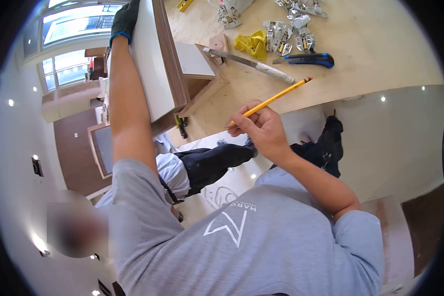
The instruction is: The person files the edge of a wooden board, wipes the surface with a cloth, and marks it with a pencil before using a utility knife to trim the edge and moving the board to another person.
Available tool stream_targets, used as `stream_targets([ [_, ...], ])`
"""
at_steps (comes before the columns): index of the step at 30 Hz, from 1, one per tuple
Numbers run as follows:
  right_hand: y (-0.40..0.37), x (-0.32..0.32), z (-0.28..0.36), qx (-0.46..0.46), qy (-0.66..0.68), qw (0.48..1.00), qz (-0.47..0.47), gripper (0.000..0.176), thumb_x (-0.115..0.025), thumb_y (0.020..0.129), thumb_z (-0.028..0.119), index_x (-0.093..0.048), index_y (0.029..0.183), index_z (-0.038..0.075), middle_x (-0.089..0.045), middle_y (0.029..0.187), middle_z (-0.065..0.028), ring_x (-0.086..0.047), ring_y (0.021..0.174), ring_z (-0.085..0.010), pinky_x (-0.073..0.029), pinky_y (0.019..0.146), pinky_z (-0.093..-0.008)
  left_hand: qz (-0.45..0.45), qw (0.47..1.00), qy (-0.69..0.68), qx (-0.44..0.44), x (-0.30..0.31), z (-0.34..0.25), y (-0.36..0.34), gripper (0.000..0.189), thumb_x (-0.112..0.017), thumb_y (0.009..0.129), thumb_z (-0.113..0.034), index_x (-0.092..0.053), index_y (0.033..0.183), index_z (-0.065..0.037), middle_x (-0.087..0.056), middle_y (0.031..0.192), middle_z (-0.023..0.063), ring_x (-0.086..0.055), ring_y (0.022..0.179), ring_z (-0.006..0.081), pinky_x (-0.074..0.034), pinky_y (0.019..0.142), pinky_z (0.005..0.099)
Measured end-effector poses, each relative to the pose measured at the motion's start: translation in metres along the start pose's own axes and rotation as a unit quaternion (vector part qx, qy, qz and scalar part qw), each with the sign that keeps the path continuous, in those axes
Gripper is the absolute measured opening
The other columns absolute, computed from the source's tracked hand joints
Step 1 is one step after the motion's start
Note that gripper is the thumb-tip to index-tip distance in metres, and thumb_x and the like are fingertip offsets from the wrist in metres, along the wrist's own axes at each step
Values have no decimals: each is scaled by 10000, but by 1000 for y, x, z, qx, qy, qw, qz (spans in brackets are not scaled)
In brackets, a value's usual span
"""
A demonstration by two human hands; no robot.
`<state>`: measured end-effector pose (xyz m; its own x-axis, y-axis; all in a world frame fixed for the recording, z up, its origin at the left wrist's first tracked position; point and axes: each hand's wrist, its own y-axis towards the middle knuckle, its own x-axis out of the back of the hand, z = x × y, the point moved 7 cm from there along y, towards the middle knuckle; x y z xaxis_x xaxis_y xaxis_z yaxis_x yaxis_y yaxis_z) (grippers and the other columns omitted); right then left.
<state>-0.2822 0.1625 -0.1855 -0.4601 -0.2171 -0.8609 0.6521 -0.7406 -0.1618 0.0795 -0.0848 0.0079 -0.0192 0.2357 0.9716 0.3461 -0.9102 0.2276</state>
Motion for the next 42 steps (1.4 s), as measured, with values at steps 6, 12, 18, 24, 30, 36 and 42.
stream_targets([
  [6, 10, 46, -9, 69, -328, 942, 17, 127, -665, 910, 100, -597, 965, 7, -665, 784, -130, -665, 687, -233, -515, 669, -328, 21, 1000, 14, -6, -1, 16, 12, 690, -506, 936, -630, -683, 1190, -14, -706, 1118, 218, -681, 1024, 343, -487, 910, 422],
  [12, 12, 74, -24, 35, -363, 929, 60, 371, -665, 902, 106, -490, 1222, 39, -655, 783, -205, -646, 758, -417, -500, 680, -450, -4, 999, -12, 50, 6, 14, 6, 559, -449, 1006, -545, -736, 1012, -65, -709, 856, 66, -649, 771, 158, -513, 751, 319],
  [18, 6, 65, -28, 49, -360, 927, 93, 396, -661, 903, 108, -513, 1255, 3, -655, 803, -219, -639, 772, -432, -496, 675, -454, 34, 996, -57, 65, 4, 21, 7, 460, -493, 1015, -455, -711, 1077, -55, -714, 914, 69, -657, 764, 168, -527, 696, 327],
  [24, 6, 53, -22, 133, -348, 925, 77, 350, -652, 905, 89, -555, 1228, -2, -647, 850, -221, -631, 783, -419, -495, 673, -452, -39, 985, 115, -124, 11, 0, 8, 421, -517, 1009, -382, -683, 1161, -26, -714, 1079, 124, -689, 895, 225, -537, 771, 351],
  [30, 48, -10, 91, 301, -399, 866, 8, 408, -632, 918, 114, -545, 1301, 5, -645, 860, -216, -620, 773, -422, -490, 684, -465, -114, 916, -383, -45, 47, -44, -13, 567, -431, 1045, -458, -639, 1207, 44, -689, 1146, 180, -664, 1075, 276, -531, 980, 408],
  [36, 115, -140, 197, 458, -513, 723, 61, 371, -615, 950, 153, -568, 1276, -15, -595, 739, -183, -583, 624, -309, -435, 581, -401, 161, 844, -472, -198, 82, -151, -58, 599, -384, 1057, -461, -526, 1353, 41, -643, 1269, 172, -617, 1171, 318, -468, 1050, 400],
  [42, 115, -132, 194, 402, -516, 753, 73, 304, -637, 947, 225, -626, 1135, -14, -627, 762, -161, -607, 660, -297, -500, 644, -403, -100, 953, -104, -267, 176, -110, -72, 386, -530, 1026, -189, -526, 1388, -56, -680, 1210, 103, -640, 1121, 174, -488, 999, 320],
])
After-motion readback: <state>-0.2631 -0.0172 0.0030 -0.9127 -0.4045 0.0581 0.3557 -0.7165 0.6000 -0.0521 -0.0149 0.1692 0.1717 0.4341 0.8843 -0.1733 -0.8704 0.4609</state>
